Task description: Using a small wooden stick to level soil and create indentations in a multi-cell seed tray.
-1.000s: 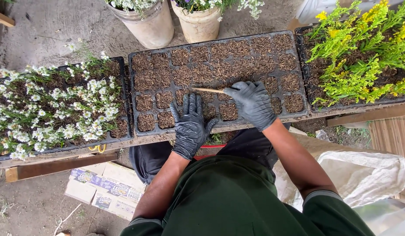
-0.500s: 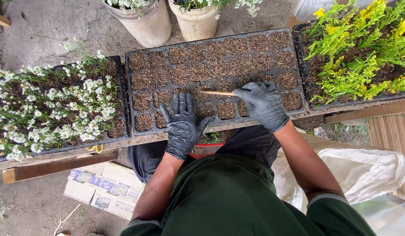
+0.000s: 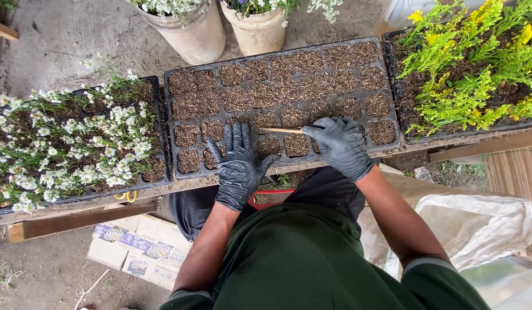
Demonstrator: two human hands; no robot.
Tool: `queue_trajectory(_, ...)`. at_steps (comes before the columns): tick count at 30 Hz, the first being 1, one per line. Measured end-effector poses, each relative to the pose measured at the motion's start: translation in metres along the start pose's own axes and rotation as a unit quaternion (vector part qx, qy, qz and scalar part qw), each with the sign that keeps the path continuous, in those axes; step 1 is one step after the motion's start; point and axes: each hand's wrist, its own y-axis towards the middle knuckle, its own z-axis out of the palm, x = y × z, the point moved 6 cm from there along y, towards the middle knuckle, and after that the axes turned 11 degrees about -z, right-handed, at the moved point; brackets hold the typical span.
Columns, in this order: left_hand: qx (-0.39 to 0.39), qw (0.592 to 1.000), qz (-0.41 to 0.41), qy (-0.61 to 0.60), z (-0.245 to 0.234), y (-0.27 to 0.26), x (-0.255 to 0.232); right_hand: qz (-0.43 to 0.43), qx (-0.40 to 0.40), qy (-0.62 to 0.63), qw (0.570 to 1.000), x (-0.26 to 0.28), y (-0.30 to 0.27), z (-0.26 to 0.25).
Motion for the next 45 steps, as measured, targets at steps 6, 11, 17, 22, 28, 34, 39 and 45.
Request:
queue_trajectory(6, 0.001, 1.000, 0.002, 0.028, -0.002, 0.002, 0.000, 0.027, 0.010, 0.004, 1.000, 0.013, 0.014, 0.014)
queue_trajectory(11, 0.005, 1.000, -0.005, 0.013, -0.004, 0.002, 0.001, 0.089, -0.008, 0.003, 0.996, 0.012, 0.018, 0.016)
queue_trajectory(17, -0.004, 1.000, 0.001, 0.031, 0.006, 0.005, 0.003, 0.017, -0.029, -0.021, 0.999, 0.020, 0.017, -0.015)
queue_trajectory(22, -0.004, 1.000, 0.001, 0.022, 0.006, 0.006, 0.003, -0.015, -0.104, -0.103, 0.989, 0.050, 0.025, -0.070)
queue_trajectory(28, 0.007, 1.000, -0.001, 0.028, 0.004, 0.006, 0.000, -0.021, -0.091, -0.092, 0.991, 0.046, 0.018, -0.073)
queue_trajectory(34, 0.034, 0.999, 0.024, 0.014, 0.000, 0.007, -0.020, -0.032, -0.073, -0.079, 0.994, 0.035, 0.013, -0.075)
queue_trajectory(39, 0.044, 0.997, 0.057, -0.001, 0.012, 0.015, -0.048, -0.035, -0.056, -0.066, 0.996, 0.024, 0.003, -0.077)
queue_trajectory(45, 0.083, 0.995, 0.055, -0.014, 0.006, 0.020, -0.053, 0.000, -0.095, -0.084, 0.992, 0.030, -0.001, -0.086)
